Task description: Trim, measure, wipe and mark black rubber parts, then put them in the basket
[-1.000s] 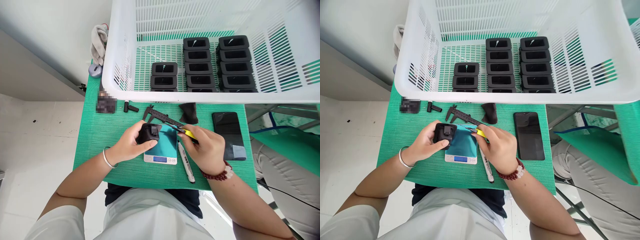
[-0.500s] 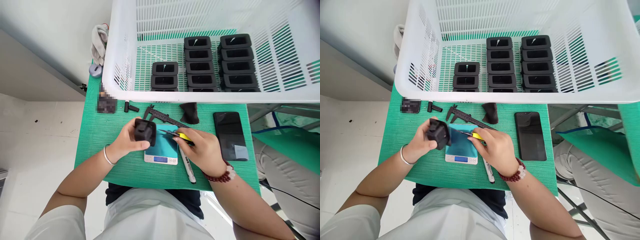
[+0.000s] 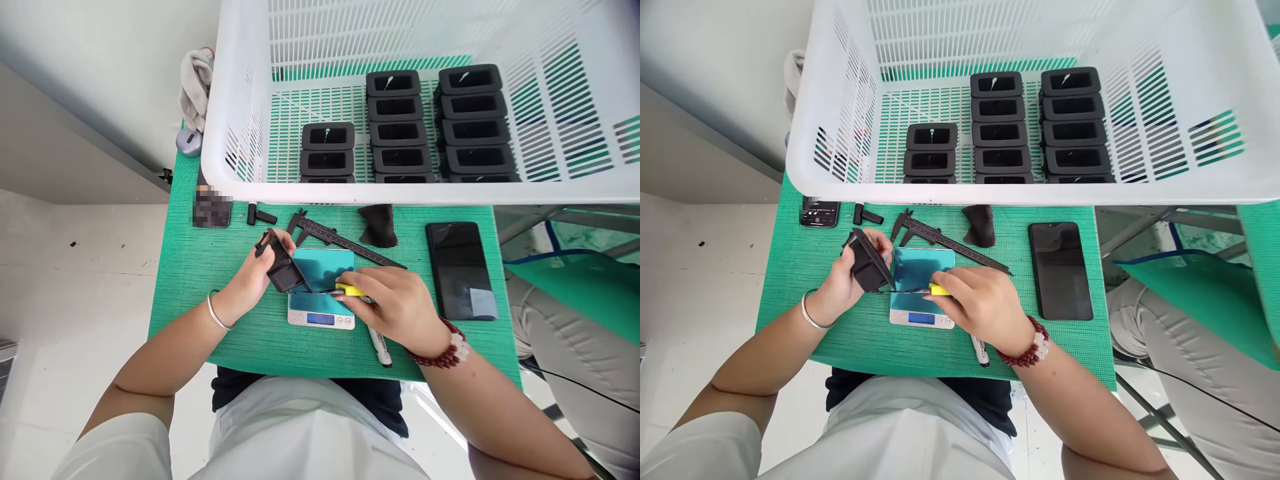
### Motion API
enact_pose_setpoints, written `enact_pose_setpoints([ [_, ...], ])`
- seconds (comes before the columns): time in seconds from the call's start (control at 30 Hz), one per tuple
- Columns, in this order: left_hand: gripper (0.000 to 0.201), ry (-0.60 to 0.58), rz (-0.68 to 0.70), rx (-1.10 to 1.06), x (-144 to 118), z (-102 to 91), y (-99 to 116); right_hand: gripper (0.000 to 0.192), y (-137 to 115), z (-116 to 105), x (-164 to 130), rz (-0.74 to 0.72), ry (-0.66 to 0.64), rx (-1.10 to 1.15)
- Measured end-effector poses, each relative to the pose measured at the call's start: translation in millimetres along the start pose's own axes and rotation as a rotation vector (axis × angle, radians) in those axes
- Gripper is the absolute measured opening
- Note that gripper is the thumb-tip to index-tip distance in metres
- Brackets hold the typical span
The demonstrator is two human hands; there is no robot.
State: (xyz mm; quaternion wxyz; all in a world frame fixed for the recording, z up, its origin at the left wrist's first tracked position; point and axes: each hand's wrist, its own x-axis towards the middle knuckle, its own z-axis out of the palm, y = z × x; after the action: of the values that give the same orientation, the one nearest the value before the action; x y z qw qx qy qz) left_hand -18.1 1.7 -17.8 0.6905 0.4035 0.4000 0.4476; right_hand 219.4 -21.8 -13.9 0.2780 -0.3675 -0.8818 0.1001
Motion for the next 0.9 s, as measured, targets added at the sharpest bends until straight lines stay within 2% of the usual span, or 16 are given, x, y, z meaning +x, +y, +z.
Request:
enact_pose_setpoints([
  [0.13, 0.053, -0.023, -0.110, 0.005, -2, -0.5, 4, 0.008, 0, -3, 0, 0.141, 0.138, -0.058],
  [0.3, 0.048, 0.071, -0.152, -0.048, -2, 3.0, 8, 0.005, -2, -2, -2, 0.198, 0.258, -0.120],
  [0.47, 0.049, 0.060, -0.155, -0.040, -4, 5.5, 9, 0.009, -3, 2, -3, 0.150, 0.216, -0.135],
  [0.6, 0.051, 0.118, -0.156, -0.007, -4, 6.9, 10, 0.011, -3, 2, -3, 0.179, 0.243, -0.177],
  [0.73, 0.052, 0.119, -0.144, -0.006, -3, 6.6, 10, 0.009, -2, 2, -2, 0.152, 0.184, -0.165],
  [0.83, 0.051, 0.142, -0.116, -0.025, -3, 6.1, 9, 0.009, 0, 2, -2, 0.218, 0.247, -0.216],
  [0.9, 0.050, 0.146, -0.113, -0.028, -4, 6.4, 9, 0.008, 0, 2, -2, 0.192, 0.240, -0.181],
])
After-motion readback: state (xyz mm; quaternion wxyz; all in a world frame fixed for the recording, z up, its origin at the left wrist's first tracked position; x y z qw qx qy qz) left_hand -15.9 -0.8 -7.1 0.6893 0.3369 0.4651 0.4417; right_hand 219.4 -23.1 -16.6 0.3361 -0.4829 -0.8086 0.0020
